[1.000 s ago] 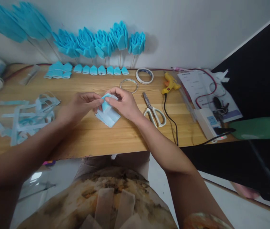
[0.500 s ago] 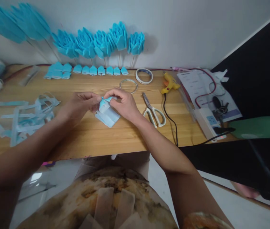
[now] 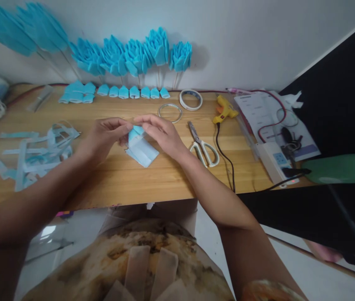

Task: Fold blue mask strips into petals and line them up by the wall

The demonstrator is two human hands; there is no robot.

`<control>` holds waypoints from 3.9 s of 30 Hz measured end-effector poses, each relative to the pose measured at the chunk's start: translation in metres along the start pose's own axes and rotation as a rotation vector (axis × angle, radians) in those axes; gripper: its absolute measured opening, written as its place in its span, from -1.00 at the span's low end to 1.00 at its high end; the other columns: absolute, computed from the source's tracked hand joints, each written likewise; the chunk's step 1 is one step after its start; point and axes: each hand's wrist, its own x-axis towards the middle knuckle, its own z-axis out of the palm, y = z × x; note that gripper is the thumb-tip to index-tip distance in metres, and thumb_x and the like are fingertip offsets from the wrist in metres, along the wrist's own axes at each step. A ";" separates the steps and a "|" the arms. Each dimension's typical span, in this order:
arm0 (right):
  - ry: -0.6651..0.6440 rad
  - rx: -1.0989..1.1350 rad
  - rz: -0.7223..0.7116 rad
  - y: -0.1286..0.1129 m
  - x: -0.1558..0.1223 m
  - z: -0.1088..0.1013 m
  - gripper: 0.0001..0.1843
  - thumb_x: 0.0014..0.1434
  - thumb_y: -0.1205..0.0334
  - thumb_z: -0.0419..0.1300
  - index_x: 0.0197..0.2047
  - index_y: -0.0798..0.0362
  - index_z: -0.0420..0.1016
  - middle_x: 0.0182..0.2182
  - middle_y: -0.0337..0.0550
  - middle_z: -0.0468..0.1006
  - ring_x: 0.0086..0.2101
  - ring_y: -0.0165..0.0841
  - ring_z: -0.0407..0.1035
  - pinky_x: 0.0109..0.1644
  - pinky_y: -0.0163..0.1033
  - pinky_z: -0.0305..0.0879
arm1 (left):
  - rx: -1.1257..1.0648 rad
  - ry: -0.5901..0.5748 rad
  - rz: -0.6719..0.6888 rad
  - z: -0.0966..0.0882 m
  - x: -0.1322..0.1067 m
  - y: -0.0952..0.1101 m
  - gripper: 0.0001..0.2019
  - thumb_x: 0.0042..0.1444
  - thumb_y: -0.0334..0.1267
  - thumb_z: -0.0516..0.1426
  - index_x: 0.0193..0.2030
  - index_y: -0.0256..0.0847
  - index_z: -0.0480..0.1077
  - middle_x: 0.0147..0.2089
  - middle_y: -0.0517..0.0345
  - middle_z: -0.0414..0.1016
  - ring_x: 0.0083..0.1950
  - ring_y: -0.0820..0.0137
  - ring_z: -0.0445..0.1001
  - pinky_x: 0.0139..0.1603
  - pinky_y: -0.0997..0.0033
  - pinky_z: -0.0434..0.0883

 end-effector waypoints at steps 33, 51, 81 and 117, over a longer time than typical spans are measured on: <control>0.073 -0.084 0.051 0.007 0.003 0.006 -0.66 0.19 0.05 0.25 -0.49 0.00 0.24 -0.56 -0.36 0.17 -0.49 -0.47 0.03 -0.39 -0.25 0.00 | 0.148 -0.094 0.045 0.002 0.000 -0.004 -0.67 0.14 0.02 0.26 -0.42 -0.24 0.55 -0.45 0.09 0.59 -0.47 0.47 0.39 -0.46 0.50 0.31; 0.110 -0.080 0.060 0.009 0.005 0.008 -0.78 0.14 0.05 0.29 -0.36 0.02 0.44 -0.41 -0.26 0.52 -0.37 -0.40 0.35 -0.25 -0.24 0.26 | 0.108 0.004 0.092 0.001 0.002 -0.009 -0.74 0.13 -0.09 0.25 -0.44 -0.25 0.57 -0.48 0.12 0.56 -0.48 0.49 0.35 -0.45 0.51 0.32; 0.110 0.001 0.047 0.007 0.004 0.006 -0.77 0.19 0.03 0.29 -0.34 0.01 0.47 -0.38 -0.26 0.53 -0.33 -0.40 0.37 -0.20 -0.23 0.31 | 0.145 -0.031 0.065 0.001 0.003 -0.010 -0.70 0.12 -0.03 0.25 -0.46 -0.22 0.52 -0.43 0.09 0.61 -0.48 0.50 0.37 -0.45 0.51 0.32; 0.044 0.037 0.132 0.007 0.003 0.006 -0.65 0.16 -0.02 0.32 -0.46 0.01 0.34 -0.50 -0.31 0.35 -0.41 -0.44 0.20 -0.29 -0.25 0.17 | 0.128 -0.002 0.074 0.002 0.002 -0.007 -0.70 0.11 0.01 0.28 -0.41 -0.20 0.54 -0.44 0.08 0.60 -0.46 0.44 0.41 -0.42 0.45 0.36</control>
